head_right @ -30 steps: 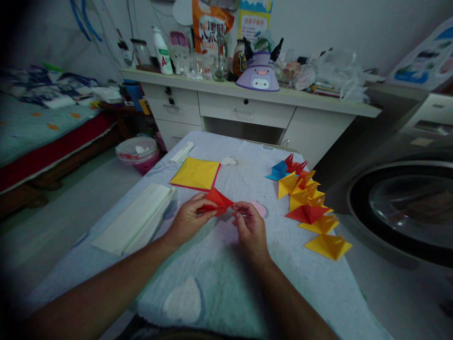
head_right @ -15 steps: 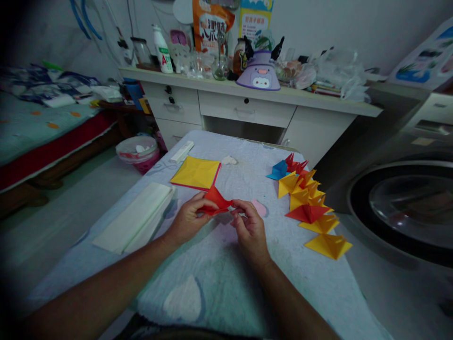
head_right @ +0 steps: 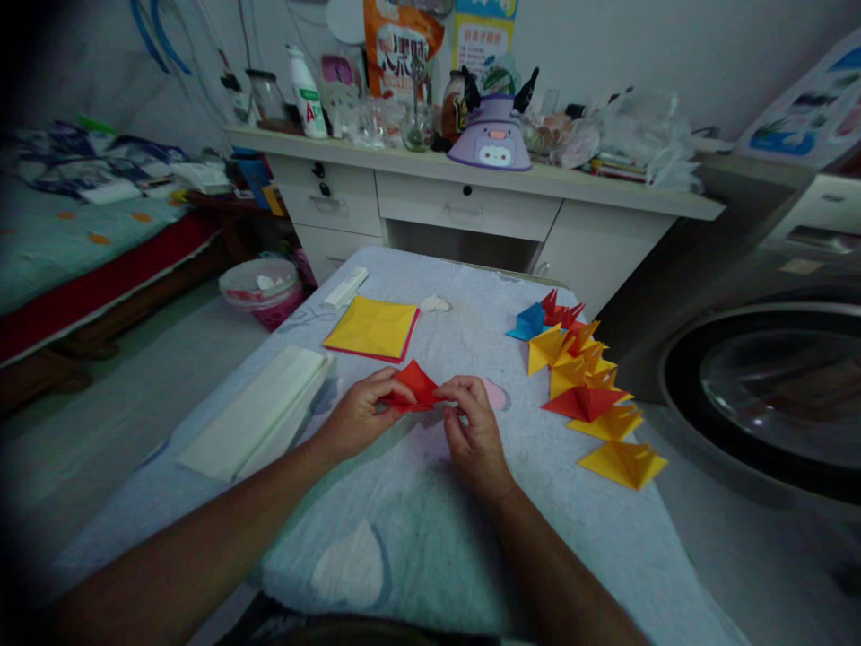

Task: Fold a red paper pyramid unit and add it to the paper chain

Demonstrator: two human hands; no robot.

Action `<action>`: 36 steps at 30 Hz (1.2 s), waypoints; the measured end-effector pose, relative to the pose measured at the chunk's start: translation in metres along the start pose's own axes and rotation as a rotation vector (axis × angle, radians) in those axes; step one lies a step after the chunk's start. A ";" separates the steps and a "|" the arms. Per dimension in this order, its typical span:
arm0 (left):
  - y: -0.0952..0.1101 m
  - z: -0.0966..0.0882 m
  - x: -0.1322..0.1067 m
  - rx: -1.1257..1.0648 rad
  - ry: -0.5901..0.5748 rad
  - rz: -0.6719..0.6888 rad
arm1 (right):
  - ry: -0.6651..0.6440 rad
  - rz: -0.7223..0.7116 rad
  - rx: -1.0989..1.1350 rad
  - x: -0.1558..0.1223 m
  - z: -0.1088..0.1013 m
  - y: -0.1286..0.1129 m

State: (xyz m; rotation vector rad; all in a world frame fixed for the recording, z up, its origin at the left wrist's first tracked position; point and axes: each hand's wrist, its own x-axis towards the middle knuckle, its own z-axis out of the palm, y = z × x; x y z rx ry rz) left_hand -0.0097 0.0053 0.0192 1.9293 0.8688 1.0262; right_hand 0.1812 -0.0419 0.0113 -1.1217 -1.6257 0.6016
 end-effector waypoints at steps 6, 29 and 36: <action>0.001 -0.007 0.002 0.008 -0.065 0.037 | -0.036 -0.046 -0.070 0.004 -0.003 0.000; 0.001 -0.004 0.000 0.017 -0.029 0.032 | 0.099 0.236 0.188 -0.006 0.003 0.012; 0.001 -0.004 -0.003 0.033 -0.027 0.034 | 0.118 0.219 0.181 -0.006 0.004 0.010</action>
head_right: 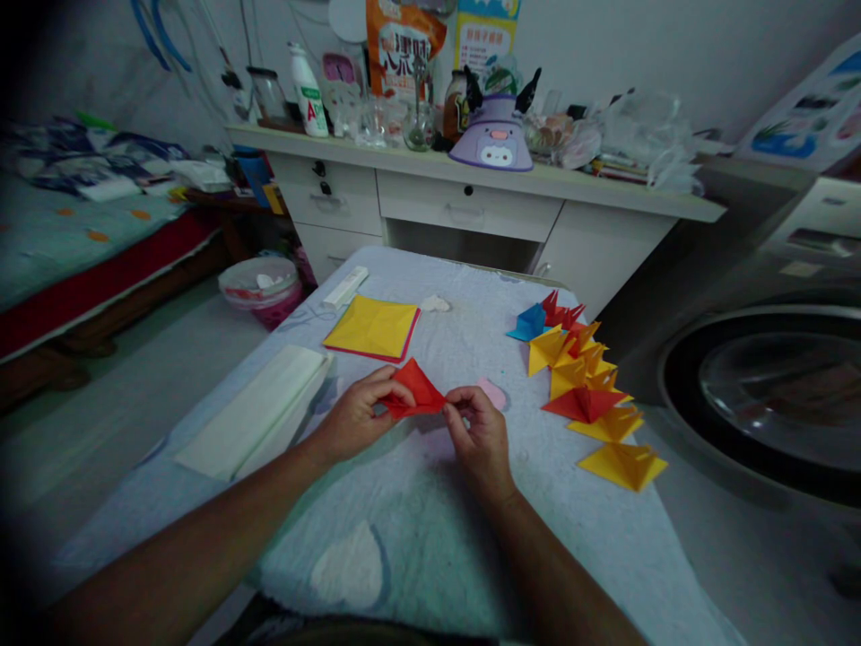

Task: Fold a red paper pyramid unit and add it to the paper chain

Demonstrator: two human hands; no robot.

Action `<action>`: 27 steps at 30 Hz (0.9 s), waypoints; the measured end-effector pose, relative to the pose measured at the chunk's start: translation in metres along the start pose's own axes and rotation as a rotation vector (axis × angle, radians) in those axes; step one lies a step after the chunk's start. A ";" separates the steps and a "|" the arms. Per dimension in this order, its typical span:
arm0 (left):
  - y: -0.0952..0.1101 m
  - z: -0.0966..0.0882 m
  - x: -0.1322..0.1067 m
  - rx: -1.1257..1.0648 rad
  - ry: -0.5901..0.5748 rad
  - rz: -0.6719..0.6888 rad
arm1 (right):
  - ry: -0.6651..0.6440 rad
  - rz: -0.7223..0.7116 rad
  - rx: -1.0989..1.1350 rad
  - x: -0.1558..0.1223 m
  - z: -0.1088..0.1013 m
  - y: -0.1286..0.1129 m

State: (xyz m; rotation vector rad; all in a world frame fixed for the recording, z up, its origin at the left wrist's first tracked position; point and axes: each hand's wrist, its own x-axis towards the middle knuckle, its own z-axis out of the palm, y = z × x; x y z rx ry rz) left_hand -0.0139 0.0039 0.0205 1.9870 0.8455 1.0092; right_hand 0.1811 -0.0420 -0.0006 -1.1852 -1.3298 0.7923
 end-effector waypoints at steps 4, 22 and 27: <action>0.001 0.000 0.000 0.007 -0.009 0.000 | 0.011 -0.033 -0.038 0.000 0.001 -0.004; 0.004 0.000 0.001 -0.002 -0.016 0.021 | -0.116 -0.317 -0.220 -0.001 -0.003 -0.015; 0.006 -0.002 0.002 -0.033 -0.058 -0.008 | -0.186 -0.335 -0.244 0.003 -0.005 -0.014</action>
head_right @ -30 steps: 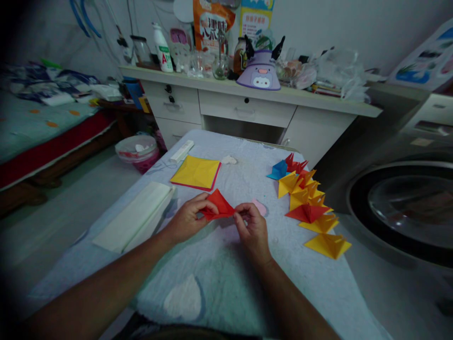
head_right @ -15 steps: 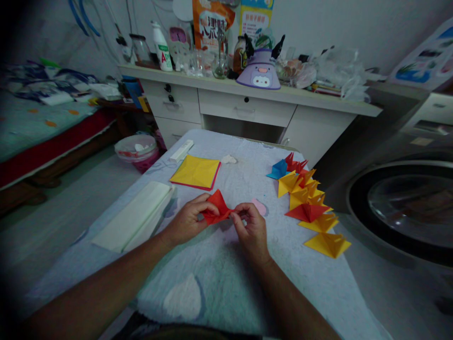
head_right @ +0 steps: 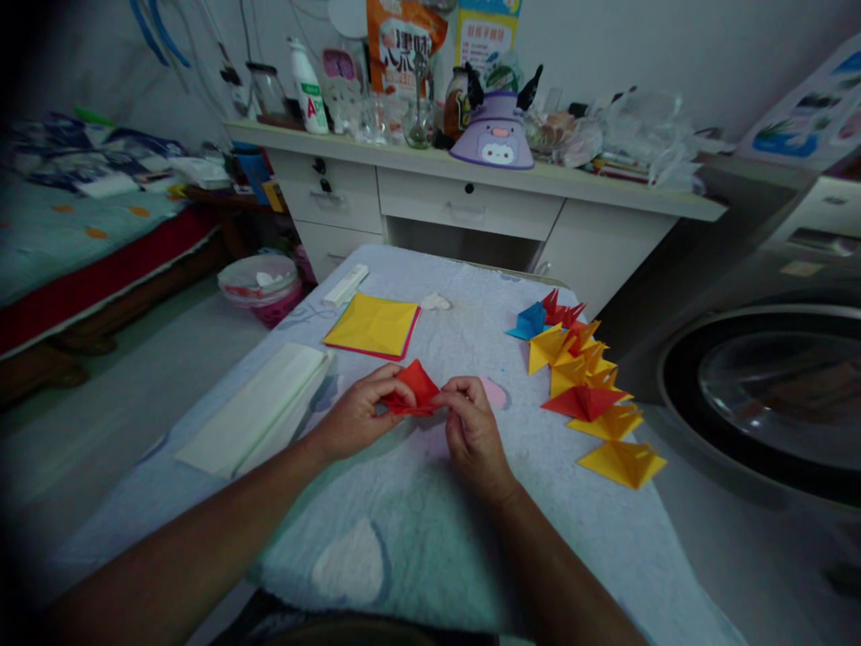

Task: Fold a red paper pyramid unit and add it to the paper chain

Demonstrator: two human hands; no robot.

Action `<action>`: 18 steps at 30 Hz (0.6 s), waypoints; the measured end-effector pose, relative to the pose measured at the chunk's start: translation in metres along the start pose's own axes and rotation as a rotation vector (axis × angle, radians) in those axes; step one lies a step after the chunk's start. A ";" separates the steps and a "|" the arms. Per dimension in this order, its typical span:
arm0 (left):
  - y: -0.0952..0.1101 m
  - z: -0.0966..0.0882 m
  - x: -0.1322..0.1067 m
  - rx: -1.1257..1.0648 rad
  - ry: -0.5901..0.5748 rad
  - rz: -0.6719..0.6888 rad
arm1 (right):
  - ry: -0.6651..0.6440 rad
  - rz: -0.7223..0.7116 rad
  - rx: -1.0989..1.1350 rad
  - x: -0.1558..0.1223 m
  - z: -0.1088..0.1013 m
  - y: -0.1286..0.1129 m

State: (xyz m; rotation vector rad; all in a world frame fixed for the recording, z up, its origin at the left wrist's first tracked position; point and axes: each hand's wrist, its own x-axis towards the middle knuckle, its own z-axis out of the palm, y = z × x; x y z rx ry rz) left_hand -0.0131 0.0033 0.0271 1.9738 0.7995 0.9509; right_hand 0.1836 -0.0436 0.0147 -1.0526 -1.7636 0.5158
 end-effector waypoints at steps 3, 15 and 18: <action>0.000 -0.002 0.001 -0.030 -0.014 -0.034 | -0.016 0.027 -0.019 0.002 -0.003 0.002; 0.000 -0.003 0.001 0.008 -0.049 0.007 | -0.017 0.010 -0.025 0.006 -0.006 0.004; 0.001 -0.002 0.001 0.022 -0.056 0.008 | -0.017 0.007 -0.024 0.006 -0.006 0.005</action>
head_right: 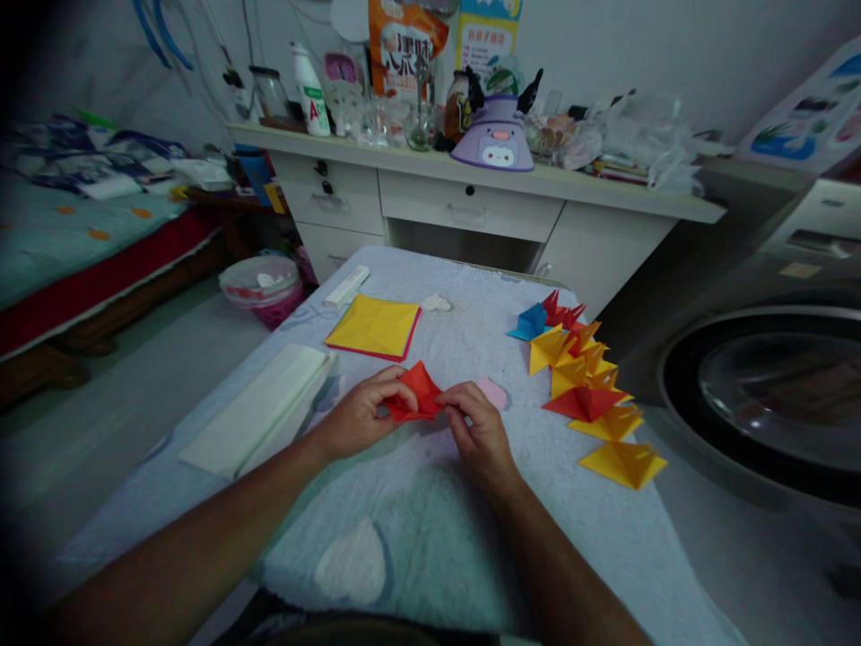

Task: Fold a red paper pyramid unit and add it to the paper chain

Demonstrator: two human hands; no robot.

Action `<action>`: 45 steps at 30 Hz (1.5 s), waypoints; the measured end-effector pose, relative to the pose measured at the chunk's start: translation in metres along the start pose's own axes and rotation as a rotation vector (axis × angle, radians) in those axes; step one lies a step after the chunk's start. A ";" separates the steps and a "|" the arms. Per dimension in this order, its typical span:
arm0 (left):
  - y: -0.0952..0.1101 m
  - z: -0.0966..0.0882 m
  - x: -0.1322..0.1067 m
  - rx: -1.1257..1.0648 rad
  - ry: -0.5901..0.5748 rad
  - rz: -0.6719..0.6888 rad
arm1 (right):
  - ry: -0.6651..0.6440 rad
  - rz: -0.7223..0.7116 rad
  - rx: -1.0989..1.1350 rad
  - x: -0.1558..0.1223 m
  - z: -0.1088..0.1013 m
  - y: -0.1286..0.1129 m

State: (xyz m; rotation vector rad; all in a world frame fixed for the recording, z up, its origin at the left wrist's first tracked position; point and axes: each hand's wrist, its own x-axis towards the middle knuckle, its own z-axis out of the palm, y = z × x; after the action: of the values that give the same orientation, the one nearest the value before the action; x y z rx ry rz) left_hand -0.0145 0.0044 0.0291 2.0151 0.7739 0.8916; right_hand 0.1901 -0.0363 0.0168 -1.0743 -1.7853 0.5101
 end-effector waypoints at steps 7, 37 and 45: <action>0.001 0.001 0.000 0.011 0.000 0.014 | 0.060 0.176 0.106 -0.006 0.006 0.004; 0.003 0.000 0.000 -0.044 0.169 -0.060 | 0.118 0.157 0.075 -0.011 0.009 -0.011; -0.004 0.001 -0.001 -0.094 0.225 -0.104 | 0.110 0.156 0.083 -0.012 0.010 -0.011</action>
State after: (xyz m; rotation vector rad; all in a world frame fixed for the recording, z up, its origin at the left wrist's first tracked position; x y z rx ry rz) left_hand -0.0149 0.0052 0.0252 1.7955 0.9343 1.0855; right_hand 0.1785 -0.0512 0.0138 -1.1675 -1.5792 0.6026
